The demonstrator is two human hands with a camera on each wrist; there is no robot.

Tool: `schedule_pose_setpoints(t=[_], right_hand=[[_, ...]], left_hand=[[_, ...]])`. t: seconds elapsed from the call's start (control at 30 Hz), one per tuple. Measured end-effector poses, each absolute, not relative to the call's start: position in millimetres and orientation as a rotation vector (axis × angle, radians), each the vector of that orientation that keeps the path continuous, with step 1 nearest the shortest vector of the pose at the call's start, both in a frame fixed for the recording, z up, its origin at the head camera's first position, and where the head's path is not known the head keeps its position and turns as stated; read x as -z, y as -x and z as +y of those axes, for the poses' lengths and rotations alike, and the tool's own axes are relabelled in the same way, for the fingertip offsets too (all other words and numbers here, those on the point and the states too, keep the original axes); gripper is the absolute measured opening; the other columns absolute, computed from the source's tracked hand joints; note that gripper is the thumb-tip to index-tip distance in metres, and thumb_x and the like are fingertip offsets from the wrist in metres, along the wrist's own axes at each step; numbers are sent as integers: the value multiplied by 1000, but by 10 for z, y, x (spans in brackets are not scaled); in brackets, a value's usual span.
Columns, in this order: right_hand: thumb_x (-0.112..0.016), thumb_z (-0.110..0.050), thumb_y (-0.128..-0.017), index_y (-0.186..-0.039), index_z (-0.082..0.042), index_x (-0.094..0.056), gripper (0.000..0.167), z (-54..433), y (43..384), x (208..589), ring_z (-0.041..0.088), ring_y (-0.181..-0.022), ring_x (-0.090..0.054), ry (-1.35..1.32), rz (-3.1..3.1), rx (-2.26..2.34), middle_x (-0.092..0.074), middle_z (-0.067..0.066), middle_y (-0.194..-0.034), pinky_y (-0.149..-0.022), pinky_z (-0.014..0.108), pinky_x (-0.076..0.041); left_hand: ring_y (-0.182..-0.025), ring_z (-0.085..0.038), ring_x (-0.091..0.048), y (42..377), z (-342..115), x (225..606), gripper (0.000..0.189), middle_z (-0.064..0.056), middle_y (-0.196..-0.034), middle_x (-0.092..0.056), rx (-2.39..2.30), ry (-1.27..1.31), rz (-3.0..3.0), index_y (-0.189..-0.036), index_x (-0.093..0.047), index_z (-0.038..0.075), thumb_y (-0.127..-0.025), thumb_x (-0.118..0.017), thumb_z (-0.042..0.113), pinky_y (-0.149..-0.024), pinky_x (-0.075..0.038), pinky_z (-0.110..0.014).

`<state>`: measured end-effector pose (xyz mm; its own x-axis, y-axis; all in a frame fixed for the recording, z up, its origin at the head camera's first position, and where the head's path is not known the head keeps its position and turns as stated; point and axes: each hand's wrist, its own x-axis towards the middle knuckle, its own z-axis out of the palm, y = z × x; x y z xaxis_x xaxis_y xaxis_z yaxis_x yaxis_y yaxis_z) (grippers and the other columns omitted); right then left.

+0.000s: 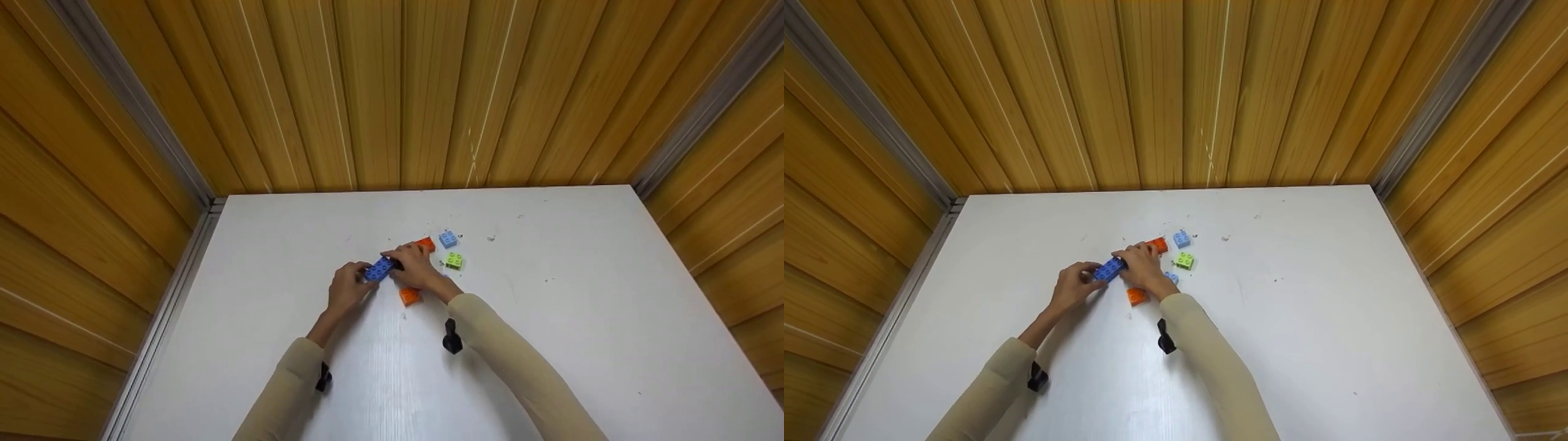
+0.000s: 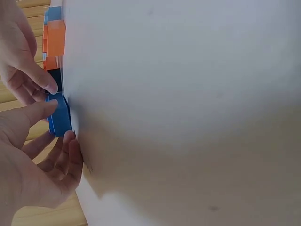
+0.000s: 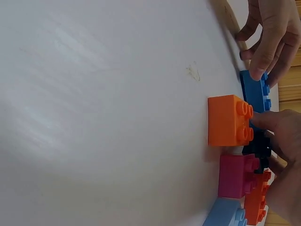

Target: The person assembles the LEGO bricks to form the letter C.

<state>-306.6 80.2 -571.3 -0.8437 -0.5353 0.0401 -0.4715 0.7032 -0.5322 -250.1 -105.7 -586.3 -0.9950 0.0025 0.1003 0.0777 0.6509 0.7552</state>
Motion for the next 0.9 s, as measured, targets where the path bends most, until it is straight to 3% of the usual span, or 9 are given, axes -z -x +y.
schedule_pose_setpoints(t=[0.5, 0.73, 0.9], right_hand=[[-75, -17, -94, -132, -11, -68, 39, 901, 2938, 5590, 37, -129, -47, 946, 2813, 922, -68, 14, -125, -107, 68, -16], [-75, -18, -94, -132, -9, -67, 41, 1026, 2721, 5577, 35, -126, -51, 934, 2820, 933, -66, 14, -129, -104, 56, -27], [-78, -16, -90, -129, -7, -69, 41, 1076, 2489, 5606, 30, -113, -58, 993, 2909, 989, -67, 11, -119, -95, 47, -40]], left_hand=[[-94, -32, -70, 2489, -1268, 5727, 37, -22, -114, -69, 1437, 395, -2718, -126, -69, -5, -89, -73, -4, -84, -59, -45], [-92, -32, -70, 2420, -1255, 5685, 36, -22, -114, -70, 1466, 575, -2703, -124, -69, -5, -88, -73, -5, -84, -59, -46], [-90, -35, -71, 2309, -1250, 5712, 36, -24, -111, -69, 1495, 688, -2655, -122, -69, -6, -86, -73, -8, -79, -60, -39]])
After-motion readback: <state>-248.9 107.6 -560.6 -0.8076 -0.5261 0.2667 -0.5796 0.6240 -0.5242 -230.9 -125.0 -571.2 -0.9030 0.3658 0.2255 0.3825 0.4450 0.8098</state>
